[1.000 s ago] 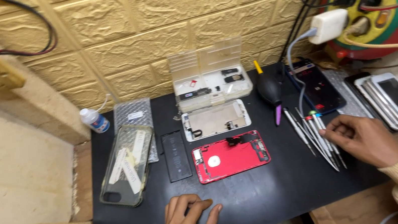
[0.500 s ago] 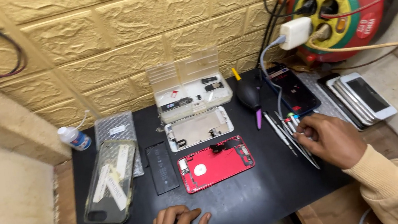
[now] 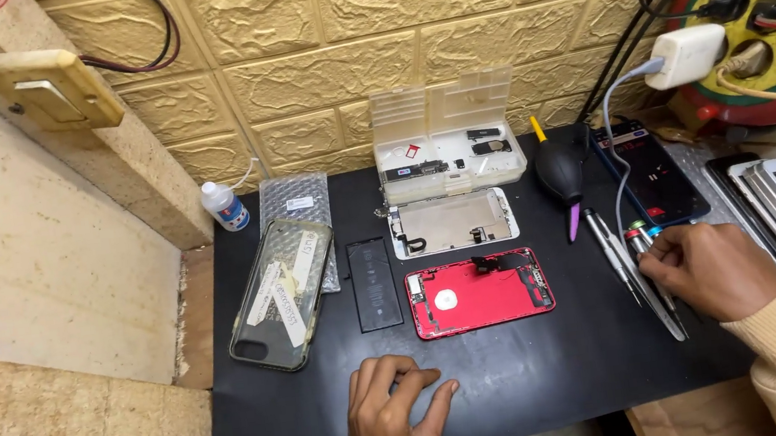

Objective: The person is using a precision screwdriver to prepare a mobile phone chassis for a screen replacement, removing or securing internal components.

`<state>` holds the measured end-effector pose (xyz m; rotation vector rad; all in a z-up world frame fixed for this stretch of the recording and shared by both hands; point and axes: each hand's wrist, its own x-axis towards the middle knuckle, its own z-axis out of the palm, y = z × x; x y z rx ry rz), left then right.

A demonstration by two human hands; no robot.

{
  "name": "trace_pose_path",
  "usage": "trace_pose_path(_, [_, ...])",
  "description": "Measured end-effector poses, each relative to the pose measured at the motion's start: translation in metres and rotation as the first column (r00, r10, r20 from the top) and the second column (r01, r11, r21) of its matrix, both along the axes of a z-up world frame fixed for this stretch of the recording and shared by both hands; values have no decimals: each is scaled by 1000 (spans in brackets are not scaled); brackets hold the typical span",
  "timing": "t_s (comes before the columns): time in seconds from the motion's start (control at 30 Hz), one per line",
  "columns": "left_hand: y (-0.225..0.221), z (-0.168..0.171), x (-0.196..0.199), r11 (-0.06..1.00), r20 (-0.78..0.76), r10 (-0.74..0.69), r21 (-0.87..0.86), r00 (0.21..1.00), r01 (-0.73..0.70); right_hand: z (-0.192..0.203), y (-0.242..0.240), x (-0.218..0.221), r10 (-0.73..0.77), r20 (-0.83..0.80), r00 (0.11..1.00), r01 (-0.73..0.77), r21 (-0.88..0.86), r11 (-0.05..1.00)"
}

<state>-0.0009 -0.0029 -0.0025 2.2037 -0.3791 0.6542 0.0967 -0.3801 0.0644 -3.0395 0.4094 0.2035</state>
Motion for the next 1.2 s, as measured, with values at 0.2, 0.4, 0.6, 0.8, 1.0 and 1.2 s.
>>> trace_pose_path(0.2, [2,-2,0,1000,-34,-19,-9,999,19,4,-14,-2,3,267,964,-65,223,973])
trace_pose_path(0.4, [1,-11,2,1000,3,3,7,1000,-3,40,22,-4,-105,200,974,-170,954,246])
trace_pose_path(0.6, [0,-9,2,1000,-1,3,11,1000,-3,41,101,14,103,388,916,-388,921,-25])
trace_pose_path(0.8, [-2,-5,5,1000,67,3,-16,998,-2,8,177,32,195,602,774,-618,785,30])
trace_pose_path(1.0, [-1,-2,4,999,8,1,-35,1000,-1,-25,200,36,312,793,523,-840,541,34])
trace_pose_path(1.2, [-1,-1,7,999,13,4,-33,1000,-3,-34,200,40,335,803,493,-861,506,54])
